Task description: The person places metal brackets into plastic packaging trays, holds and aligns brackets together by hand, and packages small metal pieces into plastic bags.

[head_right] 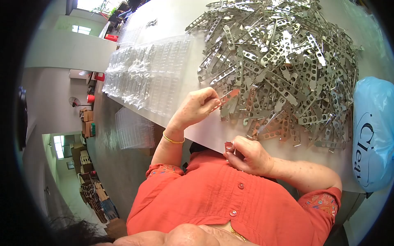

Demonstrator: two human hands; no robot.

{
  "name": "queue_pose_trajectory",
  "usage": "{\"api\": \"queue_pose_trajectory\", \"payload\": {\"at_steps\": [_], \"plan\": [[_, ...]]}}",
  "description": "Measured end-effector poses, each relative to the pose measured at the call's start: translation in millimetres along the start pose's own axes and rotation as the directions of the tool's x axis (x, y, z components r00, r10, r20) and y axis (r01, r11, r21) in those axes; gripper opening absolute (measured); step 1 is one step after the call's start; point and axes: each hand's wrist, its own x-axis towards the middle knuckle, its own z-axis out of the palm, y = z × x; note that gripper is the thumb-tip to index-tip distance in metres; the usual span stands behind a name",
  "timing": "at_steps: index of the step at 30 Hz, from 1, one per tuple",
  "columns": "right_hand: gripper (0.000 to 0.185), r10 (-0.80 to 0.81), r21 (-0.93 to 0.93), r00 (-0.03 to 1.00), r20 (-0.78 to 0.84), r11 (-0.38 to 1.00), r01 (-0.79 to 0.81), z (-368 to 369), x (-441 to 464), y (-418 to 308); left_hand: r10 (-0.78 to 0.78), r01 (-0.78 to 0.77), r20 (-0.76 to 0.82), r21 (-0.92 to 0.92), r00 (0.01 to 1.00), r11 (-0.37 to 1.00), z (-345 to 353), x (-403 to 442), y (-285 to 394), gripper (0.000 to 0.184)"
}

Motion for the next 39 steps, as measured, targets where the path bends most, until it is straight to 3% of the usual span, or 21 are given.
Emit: {"api": "queue_pose_trajectory", "payload": {"at_steps": [2, 4, 7, 9, 11, 12, 16, 29, 39], "plan": [[0.018, 0.017, 0.004, 1.0, -0.009, 1.0, -0.017, 2, -1, 2, -0.018, 0.019, 0.041, -0.032, 0.999, 0.999, -5, -1, 0, 0.013], [0.019, 0.036, 0.009, 0.999, -0.018, 0.999, -0.035, 2, -3, 2, -0.093, 0.19, 0.208, -0.514, 0.974, 0.836, -7, -1, -6, 0.015], [0.016, 0.06, 0.015, 0.998, 0.003, 0.998, -0.06, 0, -2, 0, -0.045, 0.163, 0.189, -0.676, 0.981, 0.718, -18, -1, 6, 0.017], [0.013, 0.151, 0.194, 0.988, 0.018, 0.969, -0.152, -2, 1, -8, -0.043, 0.171, 0.187, -0.752, 0.981, 0.637, -13, 1, 0, 0.015], [0.012, 0.178, 0.211, 0.984, 0.01, 0.961, -0.177, -1, -1, -7, -0.093, 0.356, 0.344, -0.897, 0.935, 0.264, -7, 0, 3, 0.012], [0.01, 0.206, 0.231, 0.979, 0.003, 0.952, -0.201, -1, -2, -6, -0.135, 0.385, 0.364, -0.902, 0.921, 0.196, 1, -1, 3, 0.01], [0.01, 0.345, 0.345, 0.938, 0.04, 0.876, -0.336, -4, -1, -12, -0.091, 0.409, 0.4, -0.901, 0.912, 0.141, 15, -4, 4, 0.01], [0.01, 0.312, 0.372, 0.95, 0.024, 0.879, -0.299, -1, -3, -4, -0.041, 0.414, 0.412, -0.906, 0.91, 0.092, 19, -4, -6, 0.011], [0.01, 0.312, 0.367, 0.95, 0.031, 0.88, -0.301, 0, -4, -3, -0.023, 0.335, 0.334, -0.941, 0.942, 0.045, 23, -2, -9, 0.007]]}}
